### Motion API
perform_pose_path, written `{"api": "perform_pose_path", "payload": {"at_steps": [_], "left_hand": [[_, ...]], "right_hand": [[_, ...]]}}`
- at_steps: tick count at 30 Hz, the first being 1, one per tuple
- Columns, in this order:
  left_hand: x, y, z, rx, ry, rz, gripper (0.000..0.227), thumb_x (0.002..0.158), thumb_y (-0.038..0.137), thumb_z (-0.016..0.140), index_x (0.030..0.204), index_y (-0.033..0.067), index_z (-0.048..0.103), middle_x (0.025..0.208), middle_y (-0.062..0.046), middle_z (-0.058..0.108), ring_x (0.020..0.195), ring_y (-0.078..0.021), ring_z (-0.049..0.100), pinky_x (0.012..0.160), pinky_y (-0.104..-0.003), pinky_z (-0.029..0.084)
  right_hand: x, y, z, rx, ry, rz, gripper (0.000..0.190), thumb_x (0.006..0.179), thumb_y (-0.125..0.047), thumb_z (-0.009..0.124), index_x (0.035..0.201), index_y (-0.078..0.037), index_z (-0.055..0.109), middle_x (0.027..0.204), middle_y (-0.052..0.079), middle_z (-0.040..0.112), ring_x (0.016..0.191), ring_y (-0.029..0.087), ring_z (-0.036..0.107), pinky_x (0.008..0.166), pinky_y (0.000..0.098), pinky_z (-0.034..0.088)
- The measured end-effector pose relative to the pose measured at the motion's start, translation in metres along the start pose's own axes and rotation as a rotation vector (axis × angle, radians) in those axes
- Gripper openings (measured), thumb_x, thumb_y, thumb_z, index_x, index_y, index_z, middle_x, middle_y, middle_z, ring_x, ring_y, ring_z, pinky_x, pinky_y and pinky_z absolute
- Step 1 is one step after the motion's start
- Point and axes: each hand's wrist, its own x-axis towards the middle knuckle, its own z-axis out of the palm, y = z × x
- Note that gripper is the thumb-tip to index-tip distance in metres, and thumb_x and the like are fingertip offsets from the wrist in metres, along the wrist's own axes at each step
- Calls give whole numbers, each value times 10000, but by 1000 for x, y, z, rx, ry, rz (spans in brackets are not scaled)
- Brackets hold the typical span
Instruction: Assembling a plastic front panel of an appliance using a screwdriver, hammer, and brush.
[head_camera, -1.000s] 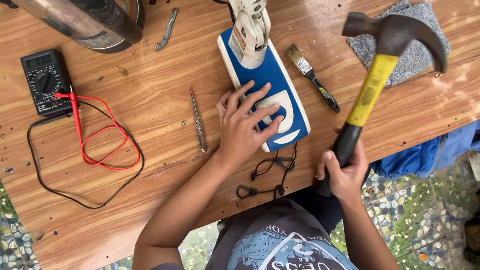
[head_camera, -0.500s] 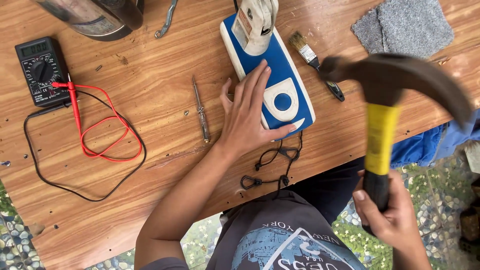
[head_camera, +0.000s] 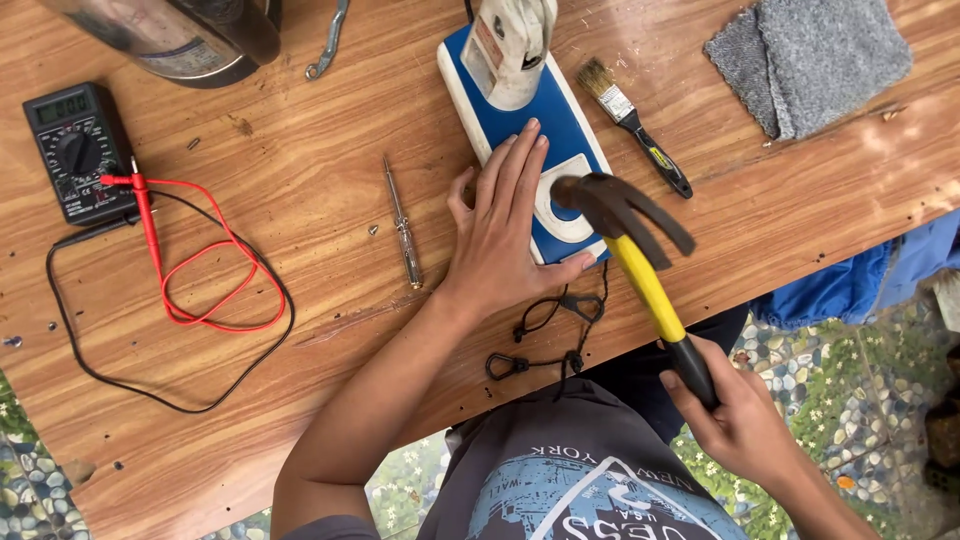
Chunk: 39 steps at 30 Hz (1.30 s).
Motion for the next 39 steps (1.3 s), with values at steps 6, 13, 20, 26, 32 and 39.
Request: {"api": "perform_pose_path", "payload": {"at_steps": [6, 13, 20, 26, 32, 39], "left_hand": [[2, 2, -4, -7, 14, 3, 1120, 867, 854, 501, 1650, 96, 244, 1738, -52, 220, 1602, -214, 304, 1197, -494, 284], [6, 0, 2, 5, -174, -24, 1301, 796, 931, 543, 1665, 83, 74, 1759, -45, 34, 1616, -231, 129, 1200, -632, 222], [7, 6, -8, 49, -15, 34, 1155, 862, 832, 512, 1637, 21, 237, 1723, -112, 223, 1574, -266, 299, 1134, -552, 304], [4, 5, -9, 32, -34, 42, 1168, 851, 819, 557, 1634, 12, 240, 1722, -120, 212, 1580, -280, 281, 1171, -556, 282], [4, 7, -9, 8, -31, 10, 1157, 859, 838, 496, 1638, 27, 225, 1729, -108, 194, 1586, -277, 268, 1157, -588, 282], [5, 3, -9, 26, -52, 22, 1262, 777, 951, 339, 1654, 54, 200, 1742, -75, 170, 1596, -243, 256, 1143, -577, 269]], "right_hand": [[5, -14, -9, 2, -42, 24, 346, 953, -241, 586, 1274, -117, 555, 518, -51, 582, 293, 100, 456, 252, 257, 372], [6, -44, -18, 35, 52, -64, 293, 961, -210, 596, 1231, -107, 549, 498, -56, 534, 310, 122, 483, 309, 310, 377], [-3, -34, -16, 111, -28, -42, 363, 979, -224, 581, 1324, -124, 529, 513, -54, 556, 321, 107, 457, 308, 280, 360], [-14, -32, -5, 109, -62, 9, 340, 992, -272, 567, 1307, -147, 541, 530, -56, 515, 359, 109, 413, 349, 298, 334], [-15, -32, -2, 183, -26, 23, 342, 969, -223, 586, 1297, -138, 546, 554, -62, 585, 364, 105, 471, 352, 282, 378], [-14, -40, -3, 144, -45, 192, 343, 955, -297, 608, 1279, -186, 622, 517, -28, 541, 374, 132, 448, 387, 311, 366]]}}
